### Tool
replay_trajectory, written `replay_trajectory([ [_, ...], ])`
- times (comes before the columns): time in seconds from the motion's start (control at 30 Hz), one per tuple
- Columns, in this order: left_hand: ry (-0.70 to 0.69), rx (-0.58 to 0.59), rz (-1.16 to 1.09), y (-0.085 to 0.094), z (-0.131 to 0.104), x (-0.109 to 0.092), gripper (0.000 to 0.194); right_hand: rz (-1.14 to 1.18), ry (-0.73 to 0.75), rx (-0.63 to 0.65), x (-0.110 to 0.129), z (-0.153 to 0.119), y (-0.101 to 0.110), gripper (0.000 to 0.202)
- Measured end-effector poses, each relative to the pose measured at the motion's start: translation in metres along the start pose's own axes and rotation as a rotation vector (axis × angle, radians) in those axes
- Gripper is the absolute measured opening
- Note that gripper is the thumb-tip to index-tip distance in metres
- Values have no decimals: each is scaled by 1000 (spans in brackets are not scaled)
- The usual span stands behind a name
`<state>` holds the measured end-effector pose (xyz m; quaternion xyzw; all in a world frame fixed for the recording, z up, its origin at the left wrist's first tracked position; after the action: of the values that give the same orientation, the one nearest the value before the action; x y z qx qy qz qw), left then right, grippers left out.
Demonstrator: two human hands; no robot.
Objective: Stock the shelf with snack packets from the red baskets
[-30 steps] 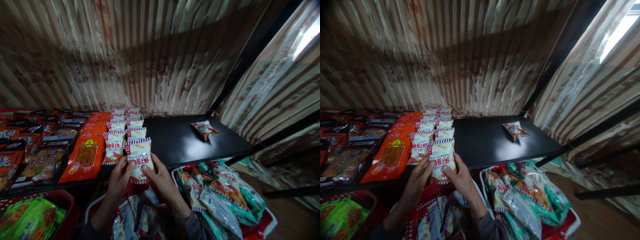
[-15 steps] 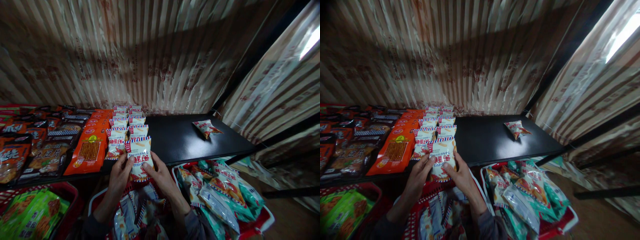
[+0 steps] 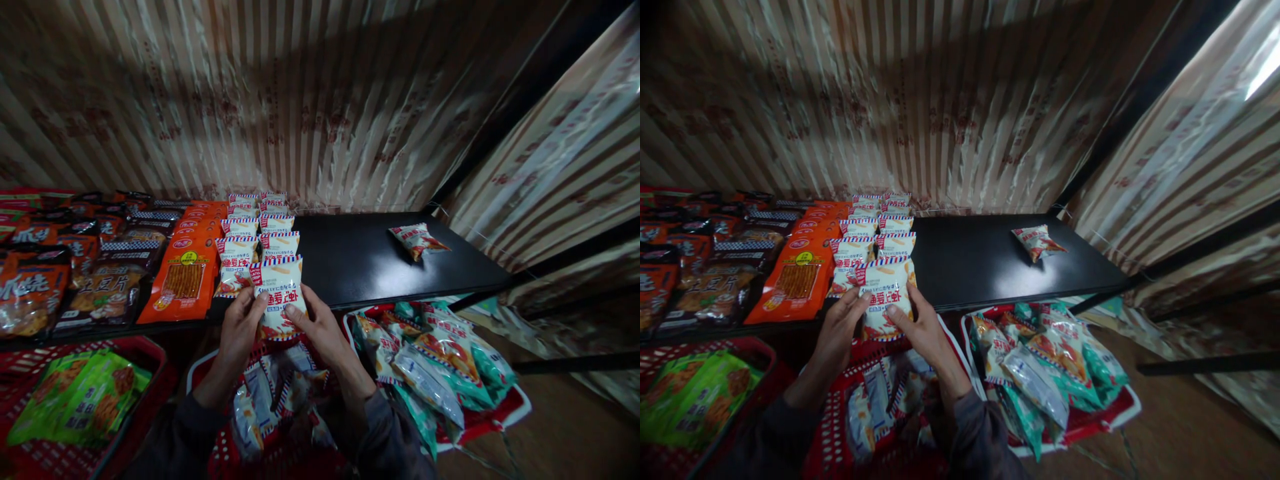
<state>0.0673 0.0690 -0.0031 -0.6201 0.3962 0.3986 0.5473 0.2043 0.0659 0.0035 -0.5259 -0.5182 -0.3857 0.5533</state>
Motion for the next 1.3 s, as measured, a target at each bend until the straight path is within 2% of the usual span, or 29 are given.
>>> replay_trajectory([
  [0.47, -27, -25, 23, 4, 3, -1, 32, 1, 0, 2, -2, 2, -2, 50],
  [0.8, -36, -24, 71, 10, 8, 6, 30, -5, -11, 3, -9, 7, 0, 50],
  [1.13, 12, 34, 122, 7, 14, 12, 49, -43, 23, -131, -12, 13, 19, 46],
  [1.3, -94, 169, 282, -1, 12, 18, 59, -38, 23, -174, -8, 14, 33, 49],
])
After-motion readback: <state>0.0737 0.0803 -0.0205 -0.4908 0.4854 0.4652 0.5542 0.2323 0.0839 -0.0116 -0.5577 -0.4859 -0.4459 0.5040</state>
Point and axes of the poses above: each hand's wrist, its own z-axis towards the middle knuckle, its own y-axis out of the back of the hand, x = y × z, the point moved 5 cm from there along z, towards the middle knuckle, and after that the axes turned 6 degrees about -y, right-handed, at the moved point
